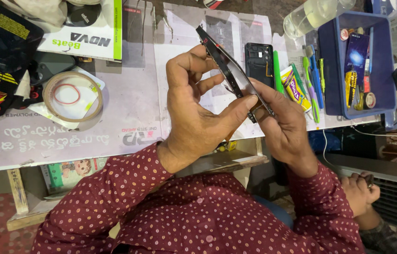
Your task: The person applies adhesive along the edge of a smartphone screen, then retrieves a battery from a drawer and aligns it with the phone's internal connectors. The person uses tweezers to adjust the battery ribbon cable and secures it into place.
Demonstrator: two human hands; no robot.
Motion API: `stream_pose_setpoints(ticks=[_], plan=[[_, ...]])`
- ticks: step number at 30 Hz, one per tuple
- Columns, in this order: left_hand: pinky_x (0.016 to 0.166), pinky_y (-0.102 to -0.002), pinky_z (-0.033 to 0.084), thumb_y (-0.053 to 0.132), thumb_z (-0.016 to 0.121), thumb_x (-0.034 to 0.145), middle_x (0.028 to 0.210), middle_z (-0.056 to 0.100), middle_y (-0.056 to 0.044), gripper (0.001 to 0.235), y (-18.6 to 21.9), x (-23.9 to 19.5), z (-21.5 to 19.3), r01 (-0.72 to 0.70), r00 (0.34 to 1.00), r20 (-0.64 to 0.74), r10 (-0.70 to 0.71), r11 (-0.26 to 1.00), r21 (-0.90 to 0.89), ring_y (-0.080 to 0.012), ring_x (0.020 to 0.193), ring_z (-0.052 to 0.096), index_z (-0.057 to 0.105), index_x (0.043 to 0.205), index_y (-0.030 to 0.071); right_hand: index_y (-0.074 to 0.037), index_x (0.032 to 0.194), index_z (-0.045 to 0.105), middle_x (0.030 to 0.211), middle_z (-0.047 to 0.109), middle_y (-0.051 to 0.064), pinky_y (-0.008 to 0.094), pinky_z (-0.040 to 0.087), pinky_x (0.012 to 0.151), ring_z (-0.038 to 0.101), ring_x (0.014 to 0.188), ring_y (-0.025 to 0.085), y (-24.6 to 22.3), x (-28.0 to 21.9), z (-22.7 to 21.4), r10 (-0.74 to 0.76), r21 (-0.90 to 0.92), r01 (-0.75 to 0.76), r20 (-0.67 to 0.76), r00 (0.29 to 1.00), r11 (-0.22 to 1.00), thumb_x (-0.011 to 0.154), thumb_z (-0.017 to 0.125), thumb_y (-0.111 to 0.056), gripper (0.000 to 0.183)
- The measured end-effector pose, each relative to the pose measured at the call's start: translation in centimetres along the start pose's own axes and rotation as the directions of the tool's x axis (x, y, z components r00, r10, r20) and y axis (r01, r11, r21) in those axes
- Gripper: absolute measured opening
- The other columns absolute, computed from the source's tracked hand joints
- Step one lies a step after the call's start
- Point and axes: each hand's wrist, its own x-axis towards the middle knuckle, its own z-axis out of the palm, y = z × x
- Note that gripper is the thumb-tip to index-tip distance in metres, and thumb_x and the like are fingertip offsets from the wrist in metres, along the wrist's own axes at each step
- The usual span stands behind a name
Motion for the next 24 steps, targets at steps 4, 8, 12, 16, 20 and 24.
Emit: stream_pose_setpoints(ticks=[4,8,12,16,20,24], plan=[[0.108,-0.030,0.057,0.011,0.091,0.092,0.142,0.046,-0.013,0.069,-0.1,0.0,0.0,-0.003,1.000,-0.003,0.003,1.000,0.025,-0.0150,0.122,0.058,0.034,0.130,0.006,0.003,0.145,0.055,0.133,0.068,0.015,0.029,0.051,0.107,0.065,0.122,0.018,0.4,-0.2,0.3,0.066,0.062,-0.064,-0.030,0.997,0.996,0.100,0.044,0.013,0.047],[0.110,-0.031,0.057,0.012,0.091,0.092,0.142,0.045,-0.014,0.070,-0.2,-0.1,-0.1,0.002,1.000,0.000,-0.002,1.000,0.025,-0.0159,0.124,0.056,0.033,0.131,0.005,0.007,0.145,0.052,0.130,0.069,0.016,0.029,0.053,0.105,0.067,0.118,0.018,0.8,-0.3,0.3,0.031,0.053,-0.029,-0.033,0.999,0.998,0.098,0.040,0.012,0.049],[0.107,-0.031,0.055,0.012,0.090,0.092,0.142,0.046,-0.014,0.070,-0.2,-0.1,-0.1,0.000,1.000,0.006,0.000,1.000,0.018,-0.0160,0.125,0.057,0.033,0.132,0.005,0.008,0.145,0.050,0.125,0.071,0.018,0.030,0.056,0.102,0.070,0.112,0.019,1.2,-0.5,0.3,-0.009,0.029,0.010,-0.034,0.999,1.000,0.097,0.038,0.011,0.049],[0.106,-0.030,0.055,0.012,0.090,0.093,0.142,0.047,-0.014,0.068,-0.3,0.0,-0.1,-0.004,1.000,0.015,0.004,1.000,0.012,-0.0160,0.125,0.057,0.034,0.131,0.006,0.008,0.145,0.050,0.124,0.071,0.018,0.030,0.056,0.101,0.071,0.110,0.020,1.2,-0.7,0.3,-0.034,-0.018,0.033,-0.036,0.999,0.999,0.096,0.037,0.012,0.052],[0.108,-0.030,0.056,0.012,0.089,0.095,0.143,0.046,-0.014,0.066,-0.3,0.0,-0.2,-0.010,1.000,0.021,0.010,1.000,-0.008,-0.0161,0.126,0.057,0.034,0.130,0.006,0.009,0.146,0.049,0.126,0.070,0.020,0.031,0.057,0.102,0.072,0.113,0.022,1.2,-0.6,0.3,-0.061,-0.027,0.060,-0.028,0.998,0.998,0.095,0.036,0.013,0.053],[0.108,-0.030,0.056,0.011,0.089,0.094,0.143,0.046,-0.014,0.067,-0.2,0.0,-0.1,-0.014,1.000,0.020,0.014,1.000,-0.007,-0.0169,0.128,0.057,0.033,0.131,0.006,0.008,0.145,0.049,0.124,0.072,0.019,0.031,0.058,0.100,0.073,0.111,0.023,1.0,-0.5,0.2,-0.078,-0.072,0.076,-0.026,0.997,0.995,0.095,0.038,0.014,0.051]])
